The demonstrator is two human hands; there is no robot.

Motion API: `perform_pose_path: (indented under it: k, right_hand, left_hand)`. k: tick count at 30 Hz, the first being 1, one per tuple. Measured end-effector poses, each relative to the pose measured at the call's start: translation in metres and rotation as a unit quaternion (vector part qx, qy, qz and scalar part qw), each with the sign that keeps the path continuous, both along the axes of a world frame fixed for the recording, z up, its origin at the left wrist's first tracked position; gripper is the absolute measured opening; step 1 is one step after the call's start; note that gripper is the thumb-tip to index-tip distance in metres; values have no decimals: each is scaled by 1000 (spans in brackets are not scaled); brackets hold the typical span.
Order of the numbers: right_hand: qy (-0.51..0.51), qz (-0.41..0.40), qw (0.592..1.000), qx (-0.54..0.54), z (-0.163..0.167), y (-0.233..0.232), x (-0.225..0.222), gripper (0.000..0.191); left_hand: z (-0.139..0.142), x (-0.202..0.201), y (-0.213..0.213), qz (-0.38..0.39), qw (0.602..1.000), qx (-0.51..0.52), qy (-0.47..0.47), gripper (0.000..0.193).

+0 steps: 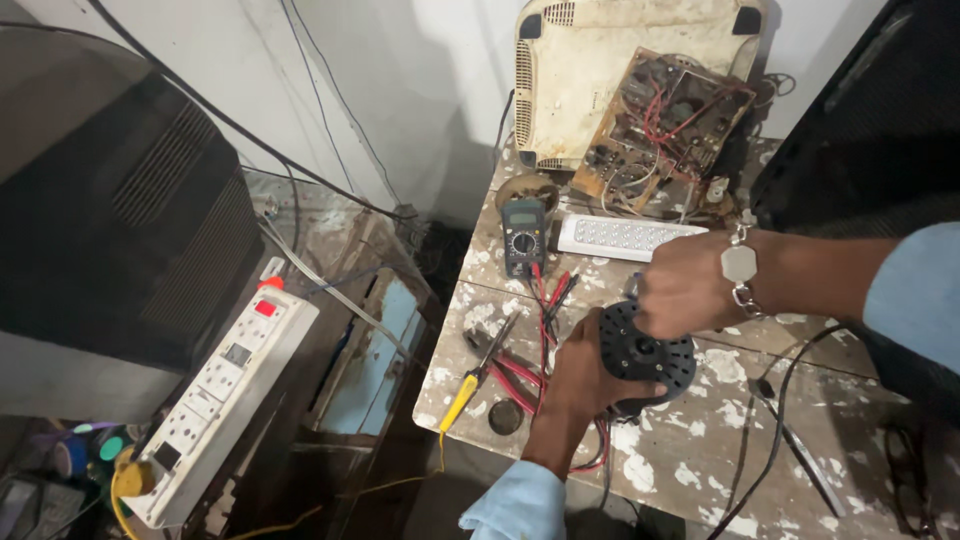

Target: The person disassembles a black cylindrical appliance, removes the outer casing, and uses pliers and a knife to strip and adjust internal wires. The person manipulates the motor and wiring components on a cluttered workbench.

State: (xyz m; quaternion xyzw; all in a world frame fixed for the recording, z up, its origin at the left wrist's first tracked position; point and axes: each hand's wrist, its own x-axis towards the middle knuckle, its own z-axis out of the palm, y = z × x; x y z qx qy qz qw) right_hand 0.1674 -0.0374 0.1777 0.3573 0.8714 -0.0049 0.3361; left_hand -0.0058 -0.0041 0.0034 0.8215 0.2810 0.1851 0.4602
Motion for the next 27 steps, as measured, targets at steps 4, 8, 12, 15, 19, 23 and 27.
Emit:
perform_pose_path:
  k: [4,8,12,15,19,23,27]
  right_hand:
    - [31,-72,996,30,-2,5,-5,7]
    - [-23,-218,974,49,-12,5,-10,6]
    - [182,-427,878,112,-31,-14,21,29]
    - [177,-535,820,96,-56,-37,61,32]
    - [186,-494,840,125,-100,-81,89,41]
    - [255,-575,774,70,-122,-133,107,39]
    - [383,-683,611,122,-146,-173,103,36]
  left_hand:
    - [0,2,-1,1,1000,-11,-1,122]
    - [1,0,-1,0,1000,-6,-22,123]
    - [3,-1,-3,13,999,-9,28,133]
    - [9,-1,-7,20,999,-12,37,129]
    - [18,-6,-6,8,998,7,69,125]
    - [24,-4,-15,14,990,80,116,135]
    - [31,6,-34,6,980,139,144,142]
